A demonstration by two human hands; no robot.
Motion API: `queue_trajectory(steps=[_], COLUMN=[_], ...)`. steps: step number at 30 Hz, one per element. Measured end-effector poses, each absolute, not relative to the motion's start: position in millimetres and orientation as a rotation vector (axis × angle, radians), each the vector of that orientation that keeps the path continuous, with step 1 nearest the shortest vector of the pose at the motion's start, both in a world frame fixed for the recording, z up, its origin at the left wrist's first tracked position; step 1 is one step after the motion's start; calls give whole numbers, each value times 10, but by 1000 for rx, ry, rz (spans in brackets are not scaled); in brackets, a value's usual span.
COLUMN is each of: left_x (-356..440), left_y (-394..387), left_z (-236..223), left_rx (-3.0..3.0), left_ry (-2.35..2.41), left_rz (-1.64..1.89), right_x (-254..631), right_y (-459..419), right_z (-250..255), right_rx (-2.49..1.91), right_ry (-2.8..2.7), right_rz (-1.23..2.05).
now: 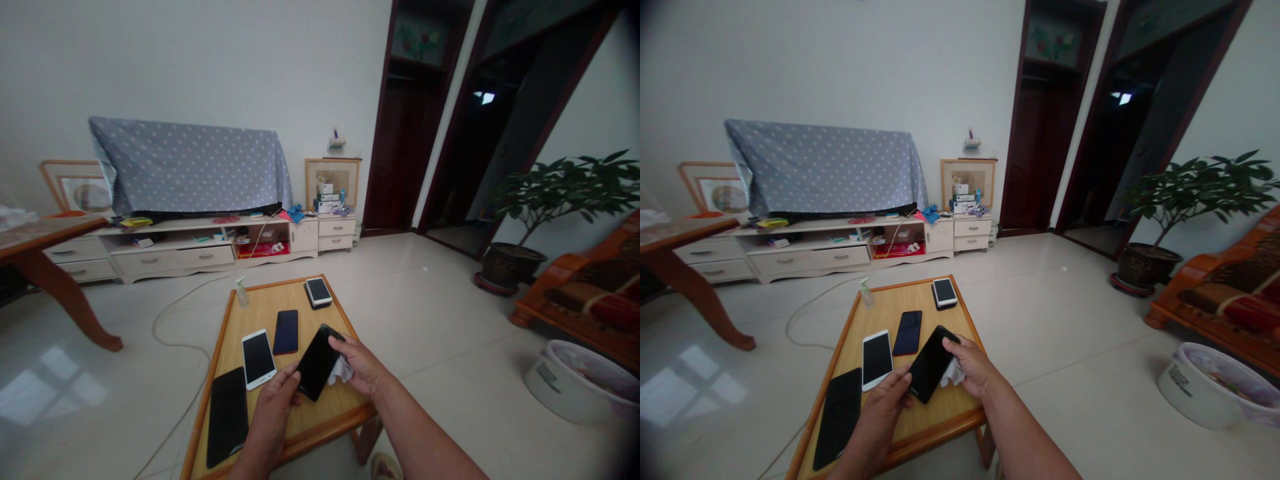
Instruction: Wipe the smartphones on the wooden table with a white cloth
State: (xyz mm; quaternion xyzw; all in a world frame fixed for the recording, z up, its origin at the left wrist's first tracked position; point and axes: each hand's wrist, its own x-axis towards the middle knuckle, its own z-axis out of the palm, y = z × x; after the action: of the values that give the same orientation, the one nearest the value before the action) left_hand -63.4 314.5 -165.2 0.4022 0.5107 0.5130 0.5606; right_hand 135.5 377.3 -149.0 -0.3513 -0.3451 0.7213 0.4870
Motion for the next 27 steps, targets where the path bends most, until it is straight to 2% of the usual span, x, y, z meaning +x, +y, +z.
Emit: queue_trajectory(steps=[13,18,27], left_x=[-680,-730,-648], left_y=[3170,3235,3261], left_z=[-1628,-1575,-1746], left_rx=[532,421,323], left_ry=[946,942,1027], left_rz=[1305,1345,1408], right_x=[1420,1412,1025], right_y=[3809,3737,3479], right_z=[-1534,-1532,-1706], right_rx=[-1009,-968,-991], right_ry=[-967,-1045,-775], right_rz=[1621,1773,1761])
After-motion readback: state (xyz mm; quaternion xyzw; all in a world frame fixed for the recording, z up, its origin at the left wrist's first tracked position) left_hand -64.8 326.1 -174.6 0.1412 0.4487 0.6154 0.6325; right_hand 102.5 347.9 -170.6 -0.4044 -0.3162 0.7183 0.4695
